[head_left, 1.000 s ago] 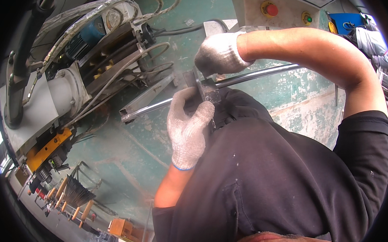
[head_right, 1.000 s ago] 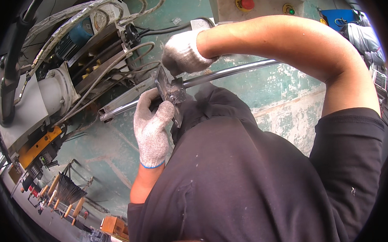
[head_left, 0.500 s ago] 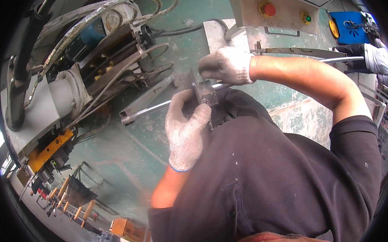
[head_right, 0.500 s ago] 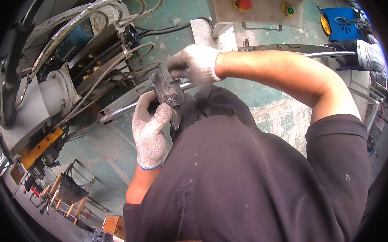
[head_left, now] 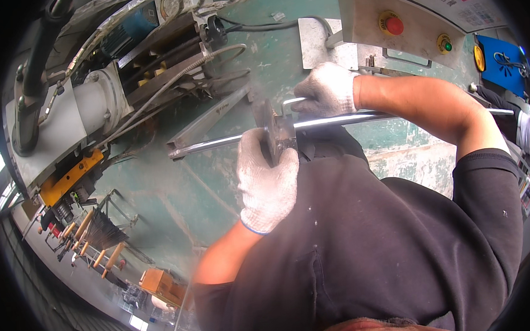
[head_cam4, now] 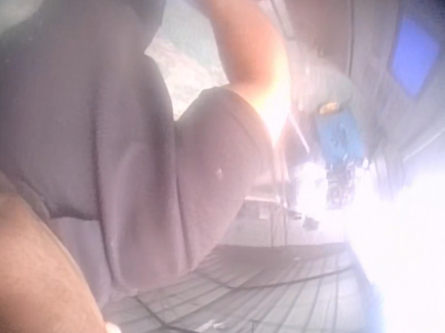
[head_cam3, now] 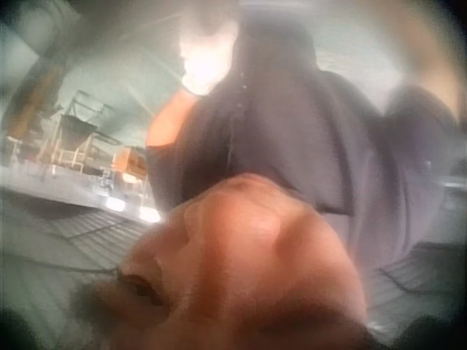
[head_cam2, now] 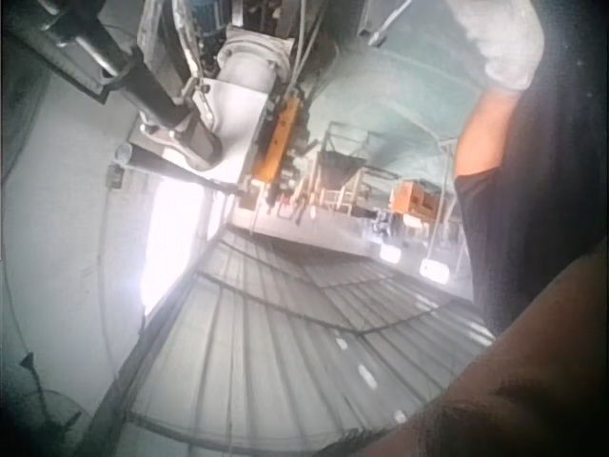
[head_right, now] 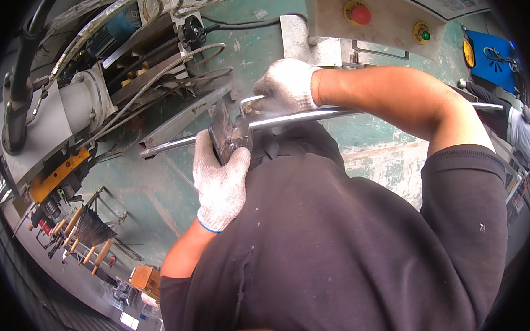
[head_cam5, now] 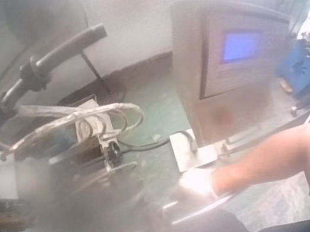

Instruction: The person repeatedly feeds long metal rods into a bending machine, operates the lever to bend them, and removes the finished pieces. They also measure a wooden surface with a tape measure and handle stacks of rods on the floor.

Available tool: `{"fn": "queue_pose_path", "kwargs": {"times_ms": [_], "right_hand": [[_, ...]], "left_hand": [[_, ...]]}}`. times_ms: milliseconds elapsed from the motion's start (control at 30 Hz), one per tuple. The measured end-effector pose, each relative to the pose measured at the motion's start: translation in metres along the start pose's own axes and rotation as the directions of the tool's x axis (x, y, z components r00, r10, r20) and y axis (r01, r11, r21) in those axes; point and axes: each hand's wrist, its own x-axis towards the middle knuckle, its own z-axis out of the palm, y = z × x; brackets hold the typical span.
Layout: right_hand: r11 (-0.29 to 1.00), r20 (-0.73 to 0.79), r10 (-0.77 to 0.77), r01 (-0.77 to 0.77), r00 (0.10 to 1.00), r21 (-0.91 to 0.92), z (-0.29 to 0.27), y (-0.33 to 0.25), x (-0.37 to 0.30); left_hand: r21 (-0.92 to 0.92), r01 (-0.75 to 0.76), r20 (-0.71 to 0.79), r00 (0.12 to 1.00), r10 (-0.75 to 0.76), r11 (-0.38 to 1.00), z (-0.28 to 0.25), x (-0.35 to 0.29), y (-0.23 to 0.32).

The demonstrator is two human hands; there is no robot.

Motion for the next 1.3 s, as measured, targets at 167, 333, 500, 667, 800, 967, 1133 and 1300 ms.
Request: {"fn": "queue_pose_path", "kwargs": {"times_ms": [167,333,500,667,800,967,1133,1300], "right_hand": [[0.986,-0.131,-0.153,0.141,0.98,-0.093,0.013,0.014,-0.003],[0.969,-0.162,-0.236,0.221,0.958,-0.108,0.015,0.02,-0.004],[0.943,-0.217,-0.334,0.324,0.917,-0.079,0.033,0.034,0.004],[0.958,-0.183,-0.288,0.28,0.94,-0.069,0.039,0.051,0.009],[0.986,-0.078,-0.125,0.115,0.989,-0.121,0.034,0.07,-0.005],[0.978,-0.168,-0.208,0.202,0.963,-0.053,0.047,0.083,0.005],[0.934,-0.327,-0.335,0.357,0.884,0.008,0.093,0.089,0.067],[0.678,-0.534,-0.602,0.733,0.594,0.05,0.127,0.052,0.169]], "left_hand": [[0.078,-0.042,0.005,0.999,0.041,0.996,0.001,-0.002,-0.009],[0.084,-0.169,-0.011,0.985,0.171,0.982,0.002,0.0,-0.016],[0.073,-0.146,-0.013,0.989,0.148,0.987,0.001,-0.002,-0.014],[0.065,-0.19,-0.002,0.982,0.191,0.98,0.0,0.0,-0.016],[0.087,-0.286,-0.018,0.957,0.288,0.954,0.001,0.001,-0.02],[0.144,-0.177,-0.065,0.98,0.187,0.974,0.007,0.001,-0.008],[0.081,-0.099,-0.142,0.984,0.11,0.992,0.012,-0.006,-0.012],[0.155,-0.113,-0.065,0.99,0.124,0.981,0.006,-0.001,-0.012]]}}
